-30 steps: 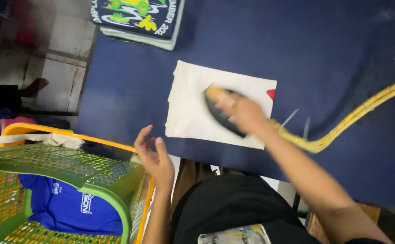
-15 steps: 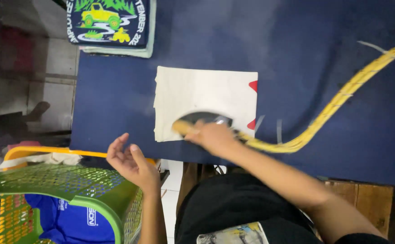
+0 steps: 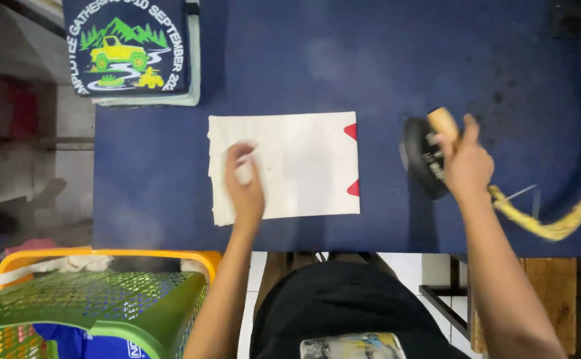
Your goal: The person irons a white t-shirt on a blue ironing board, folding it neatly before placing it on a stack. They then retrieve a blue tote bag from a green basket, iron it, fold it, and add it to the same stack.
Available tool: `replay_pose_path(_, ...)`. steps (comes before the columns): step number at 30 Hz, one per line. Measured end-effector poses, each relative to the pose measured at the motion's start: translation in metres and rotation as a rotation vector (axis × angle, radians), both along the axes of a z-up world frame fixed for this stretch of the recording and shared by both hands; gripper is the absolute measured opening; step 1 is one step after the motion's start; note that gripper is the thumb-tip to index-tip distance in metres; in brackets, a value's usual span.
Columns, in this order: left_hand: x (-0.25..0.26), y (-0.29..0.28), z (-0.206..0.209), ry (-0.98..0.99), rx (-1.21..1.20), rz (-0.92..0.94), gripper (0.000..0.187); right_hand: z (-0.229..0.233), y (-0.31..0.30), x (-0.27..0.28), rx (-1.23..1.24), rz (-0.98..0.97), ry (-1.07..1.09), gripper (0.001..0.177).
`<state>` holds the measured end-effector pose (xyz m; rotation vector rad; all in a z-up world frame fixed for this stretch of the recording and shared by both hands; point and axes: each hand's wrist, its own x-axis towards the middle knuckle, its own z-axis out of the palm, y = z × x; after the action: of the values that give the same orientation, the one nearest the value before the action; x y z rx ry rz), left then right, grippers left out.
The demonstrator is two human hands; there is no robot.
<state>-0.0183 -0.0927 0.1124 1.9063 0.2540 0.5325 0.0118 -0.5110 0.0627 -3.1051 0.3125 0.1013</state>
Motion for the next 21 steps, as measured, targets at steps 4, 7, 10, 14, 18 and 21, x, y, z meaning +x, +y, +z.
replay_pose_path(4,0.107,-0.059,-0.126,0.000,0.329,-0.453,0.038,0.041,0.033,-0.013,0.010,0.038,-0.284,0.080)
replay_pose_path(7,0.143,-0.123,-0.186,0.297,0.956,-0.468,0.070,0.019,0.107,-0.057,0.474,-0.067,0.029,0.027)
replay_pose_path(10,0.147,-0.148,-0.173,0.430,1.128,-0.530,0.052,-0.052,0.148,-0.100,0.798,-0.352,0.263,0.058)
replay_pose_path(14,0.192,-0.113,-0.144,0.586,1.002,-0.757,0.033,-0.087,0.127,-0.102,0.743,-0.298,0.279,0.028)
replay_pose_path(18,0.231,-0.049,-0.053,0.581,0.834,-0.961,0.021,-0.045,0.114,-0.060,1.205,-0.316,0.331,0.019)
replay_pose_path(21,0.260,0.008,-0.008,0.194,0.673,-0.894,0.020,0.025,0.113,-0.004,1.509,-0.289,0.179,0.021)
